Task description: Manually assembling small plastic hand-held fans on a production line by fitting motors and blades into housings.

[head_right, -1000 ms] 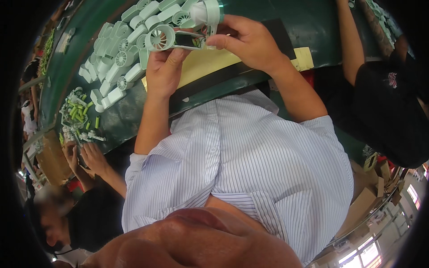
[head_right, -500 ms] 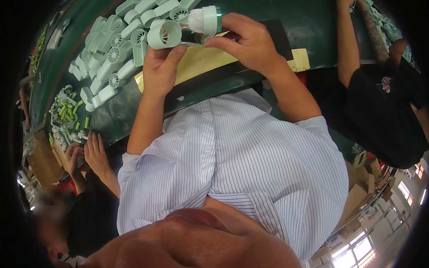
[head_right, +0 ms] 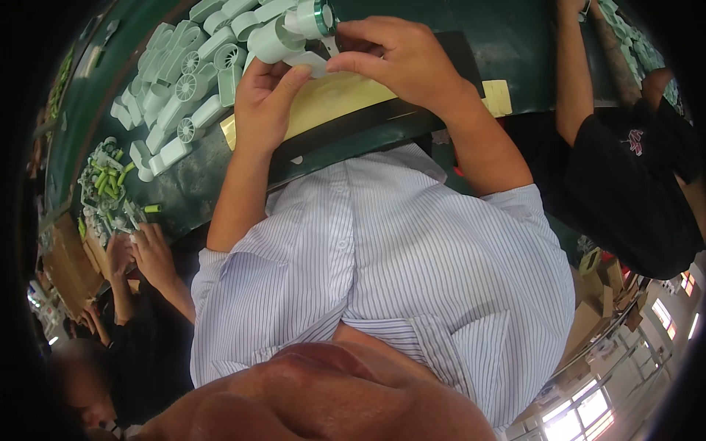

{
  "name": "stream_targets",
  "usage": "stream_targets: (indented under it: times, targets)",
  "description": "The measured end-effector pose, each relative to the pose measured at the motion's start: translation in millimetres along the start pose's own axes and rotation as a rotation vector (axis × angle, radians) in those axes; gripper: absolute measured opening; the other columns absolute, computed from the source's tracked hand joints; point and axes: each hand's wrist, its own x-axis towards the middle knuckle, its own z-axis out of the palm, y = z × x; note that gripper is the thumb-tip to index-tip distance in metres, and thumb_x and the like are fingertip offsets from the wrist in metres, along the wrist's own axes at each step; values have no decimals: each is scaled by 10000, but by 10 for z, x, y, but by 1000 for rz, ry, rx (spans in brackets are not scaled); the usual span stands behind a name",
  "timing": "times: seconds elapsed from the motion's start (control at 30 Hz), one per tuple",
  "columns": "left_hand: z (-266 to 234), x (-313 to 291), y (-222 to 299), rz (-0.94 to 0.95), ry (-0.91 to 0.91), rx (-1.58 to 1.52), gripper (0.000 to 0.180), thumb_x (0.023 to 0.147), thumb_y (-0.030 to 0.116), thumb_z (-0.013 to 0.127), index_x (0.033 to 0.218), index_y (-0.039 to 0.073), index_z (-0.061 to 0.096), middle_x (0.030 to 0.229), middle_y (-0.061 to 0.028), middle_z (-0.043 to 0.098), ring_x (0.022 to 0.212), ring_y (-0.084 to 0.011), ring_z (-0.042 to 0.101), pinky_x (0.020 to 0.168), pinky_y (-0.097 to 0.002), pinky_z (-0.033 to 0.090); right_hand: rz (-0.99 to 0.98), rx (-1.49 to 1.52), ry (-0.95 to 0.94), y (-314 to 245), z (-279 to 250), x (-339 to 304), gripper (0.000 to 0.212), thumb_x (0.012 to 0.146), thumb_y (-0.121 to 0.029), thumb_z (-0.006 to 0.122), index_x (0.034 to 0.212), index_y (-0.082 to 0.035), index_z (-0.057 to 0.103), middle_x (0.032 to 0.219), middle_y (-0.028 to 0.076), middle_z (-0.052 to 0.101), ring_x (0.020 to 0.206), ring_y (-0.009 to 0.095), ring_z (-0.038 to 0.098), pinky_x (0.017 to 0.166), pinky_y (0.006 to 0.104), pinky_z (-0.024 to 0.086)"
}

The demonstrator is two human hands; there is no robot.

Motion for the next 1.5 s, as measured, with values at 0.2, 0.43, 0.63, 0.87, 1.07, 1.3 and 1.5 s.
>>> stream_targets:
  times: [0.2, 0.43, 0.63, 0.87, 1.07, 1.3, 1.5]
  targets:
    - [-14, 18, -16, 1, 7, -49, 389, 901, 17, 607, 1269, -36, 491, 1144, -106, 618, 1025, -170, 600, 893, -297, 483, -102, -78, -40, 82, 24, 41, 385, 789, -232, 769, 1078, 3, 669, 939, 102, 669, 808, 176, 663, 731, 274, 536]
    - [-60, 39, -81, -4, 15, -9, 407, 887, 78, 656, 1257, 0, 507, 1123, -95, 625, 1013, -178, 608, 842, -308, 517, -53, -39, -85, 139, 67, 11, 378, 802, -237, 757, 1078, 5, 667, 956, 106, 666, 819, 186, 657, 748, 278, 528]
    - [-56, 18, -74, -32, 22, -5, 403, 883, 60, 651, 1251, -32, 514, 1065, -88, 636, 924, -149, 612, 802, -280, 501, -51, -116, -162, 129, 10, 84, 365, 793, -268, 752, 1058, -28, 677, 914, 103, 666, 812, 209, 649, 739, 294, 516]
    - [-86, 48, -1, -127, 59, 69, 367, 853, 35, 682, 1198, -34, 576, 967, -75, 654, 840, -132, 618, 761, -259, 512, -299, -199, -56, 196, 123, 69, 380, 853, -300, 676, 1102, -15, 635, 884, 141, 658, 806, 313, 630, 720, 376, 499]
    - [-87, 44, -20, -158, 130, 71, 432, 813, 37, 731, 1200, -37, 555, 1009, -85, 643, 901, -142, 612, 789, -269, 516, -128, -218, -176, 113, 170, 42, 368, 912, -240, 600, 1194, -8, 551, 982, 174, 648, 907, 350, 622, 801, 399, 502]
    - [-11, 110, 246, -247, 30, -251, 543, 874, 200, 693, 1302, -27, 449, 1130, -108, 601, 997, -178, 608, 837, -297, 525, -336, -395, -56, 174, 159, 39, 348, 858, -190, 655, 1165, -43, 585, 966, 106, 643, 884, 290, 633, 754, 360, 513]
    - [-112, 74, 152, -114, -110, -247, 526, 902, 212, 645, 1323, -26, 439, 1276, -155, 549, 1114, -215, 572, 942, -359, 487, -358, -312, -139, 41, -115, 86, 473, 794, -176, 725, 1243, -95, 598, 916, 63, 631, 808, 197, 623, 705, 300, 520]
